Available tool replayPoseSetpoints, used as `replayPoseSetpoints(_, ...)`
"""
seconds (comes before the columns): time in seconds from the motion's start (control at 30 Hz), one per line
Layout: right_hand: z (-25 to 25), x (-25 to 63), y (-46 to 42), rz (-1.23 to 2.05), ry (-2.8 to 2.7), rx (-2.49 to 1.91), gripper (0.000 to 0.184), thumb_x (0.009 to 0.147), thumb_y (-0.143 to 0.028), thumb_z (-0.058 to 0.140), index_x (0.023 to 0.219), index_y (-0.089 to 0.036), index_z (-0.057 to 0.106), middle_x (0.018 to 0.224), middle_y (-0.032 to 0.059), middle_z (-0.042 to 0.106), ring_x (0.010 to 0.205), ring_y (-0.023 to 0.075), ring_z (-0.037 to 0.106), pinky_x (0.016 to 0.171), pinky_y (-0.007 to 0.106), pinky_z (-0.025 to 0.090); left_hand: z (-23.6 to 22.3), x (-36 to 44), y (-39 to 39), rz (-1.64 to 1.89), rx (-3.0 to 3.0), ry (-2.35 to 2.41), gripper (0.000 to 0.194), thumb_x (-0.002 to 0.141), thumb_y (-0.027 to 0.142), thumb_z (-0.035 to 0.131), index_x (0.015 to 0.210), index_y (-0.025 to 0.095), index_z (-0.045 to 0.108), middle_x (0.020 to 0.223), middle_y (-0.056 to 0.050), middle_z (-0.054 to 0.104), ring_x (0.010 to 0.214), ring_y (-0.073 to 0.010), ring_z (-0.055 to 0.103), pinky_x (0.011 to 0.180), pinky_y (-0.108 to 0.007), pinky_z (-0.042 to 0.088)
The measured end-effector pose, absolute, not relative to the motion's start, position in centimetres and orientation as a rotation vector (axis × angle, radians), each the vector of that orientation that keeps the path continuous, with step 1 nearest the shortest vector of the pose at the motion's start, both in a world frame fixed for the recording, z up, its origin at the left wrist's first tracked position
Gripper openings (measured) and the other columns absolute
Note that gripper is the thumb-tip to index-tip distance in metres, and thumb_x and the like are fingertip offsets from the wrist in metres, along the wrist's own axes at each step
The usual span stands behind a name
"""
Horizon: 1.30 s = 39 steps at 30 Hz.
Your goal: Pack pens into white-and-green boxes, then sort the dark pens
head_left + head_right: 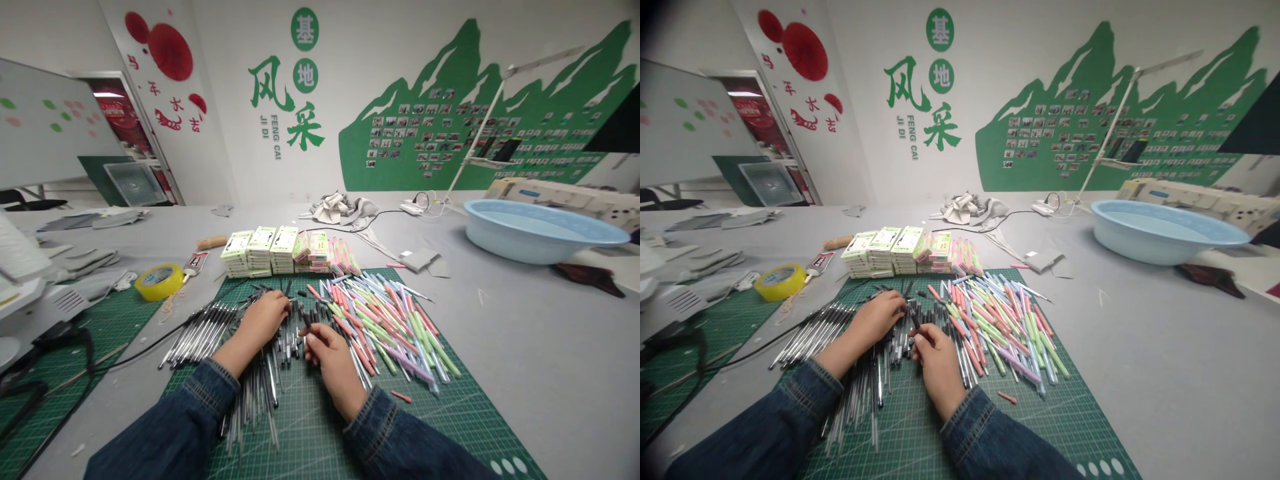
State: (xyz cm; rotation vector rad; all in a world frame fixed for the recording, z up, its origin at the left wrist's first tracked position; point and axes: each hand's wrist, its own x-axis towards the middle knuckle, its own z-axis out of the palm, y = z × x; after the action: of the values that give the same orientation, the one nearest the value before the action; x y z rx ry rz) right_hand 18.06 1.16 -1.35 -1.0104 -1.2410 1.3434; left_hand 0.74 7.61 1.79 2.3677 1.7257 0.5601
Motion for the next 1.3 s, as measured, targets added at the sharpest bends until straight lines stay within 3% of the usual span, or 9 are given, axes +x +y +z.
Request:
replayPoseSetpoints(0.17,-1.6,18.0,1.2,1.338,-1.262,-1.020,0.014,0.083,-0.025,0.051,0.085,-0.018,0.063,0.061,-0.0038,0.052,0.057,0.0127,0.049,0.055,0.024,0.036,1.4,0.2,7.1,0.683,2.279,1.708,0.011,0.080,0.018,0.056,0.080,0.021,0.066,0.086,-0.006,0.064,0.090,-0.0226,0.060,0.084,-0.033,0.044)
replayPoseSetpoints(0.37,-1.4,18.0,1.0,1.293,-1.344,-1.061,0.013,0.082,-0.022,0.049,0.082,-0.019,0.061,0.062,-0.0034,0.052,0.057,0.0137,0.049,0.055,0.025,0.036,2.0,-0.3,5.5,1.061,1.742,1.524,0.030,0.084,0.031,0.055,0.109,0.017,0.063,0.097,-0.007,0.069,0.079,-0.0184,0.067,0.075,-0.031,0.053)
replayPoseSetpoints(0.57,-0.8,17.8,0.7,1.172,-1.476,-1.138,0.014,0.081,-0.019,0.048,0.078,-0.019,0.061,0.062,-0.0033,0.052,0.059,0.0143,0.049,0.058,0.026,0.035,3.0,0.7,3.6,1.392,0.943,1.135,0.024,0.065,0.026,0.078,0.085,0.015,0.071,0.083,-0.003,0.070,0.073,-0.0145,0.066,0.075,-0.028,0.054)
replayPoseSetpoints(1.03,-0.9,17.7,0.5,1.189,-1.492,-1.115,0.013,0.082,-0.021,0.052,0.084,-0.019,0.065,0.066,-0.0025,0.055,0.061,0.0137,0.050,0.059,0.025,0.037,2.0,1.4,2.6,1.241,1.087,1.153,0.019,0.070,0.027,0.075,0.085,0.017,0.072,0.087,-0.005,0.070,0.083,-0.0166,0.061,0.077,-0.027,0.048)
replayPoseSetpoints(1.13,-0.7,17.7,0.4,1.226,-1.387,-1.099,0.016,0.072,-0.019,0.065,0.087,-0.020,0.062,0.069,-0.0043,0.054,0.061,0.0122,0.049,0.058,0.023,0.037,1.8,1.2,2.1,1.233,1.093,1.167,0.019,0.071,0.028,0.075,0.086,0.017,0.072,0.086,-0.004,0.069,0.082,-0.0169,0.061,0.077,-0.027,0.047)
replayPoseSetpoints(1.2,-0.6,17.6,0.3,1.268,-1.327,-1.081,0.020,0.067,-0.016,0.069,0.082,-0.019,0.058,0.066,-0.0058,0.053,0.057,0.0105,0.048,0.055,0.022,0.036,1.8,1.0,1.6,1.244,1.112,1.175,0.018,0.071,0.027,0.074,0.086,0.017,0.072,0.086,-0.004,0.069,0.081,-0.0166,0.060,0.077,-0.027,0.047)
replayPoseSetpoints(1.3,-0.6,17.5,0.3,1.464,-1.288,-1.028,0.011,0.072,-0.023,0.066,0.074,-0.017,0.056,0.053,-0.0067,0.049,0.046,0.0091,0.045,0.047,0.021,0.031,2.0,0.8,1.1,1.267,1.149,1.180,0.016,0.072,0.026,0.074,0.085,0.018,0.072,0.086,-0.003,0.069,0.081,-0.0156,0.059,0.077,-0.025,0.045)
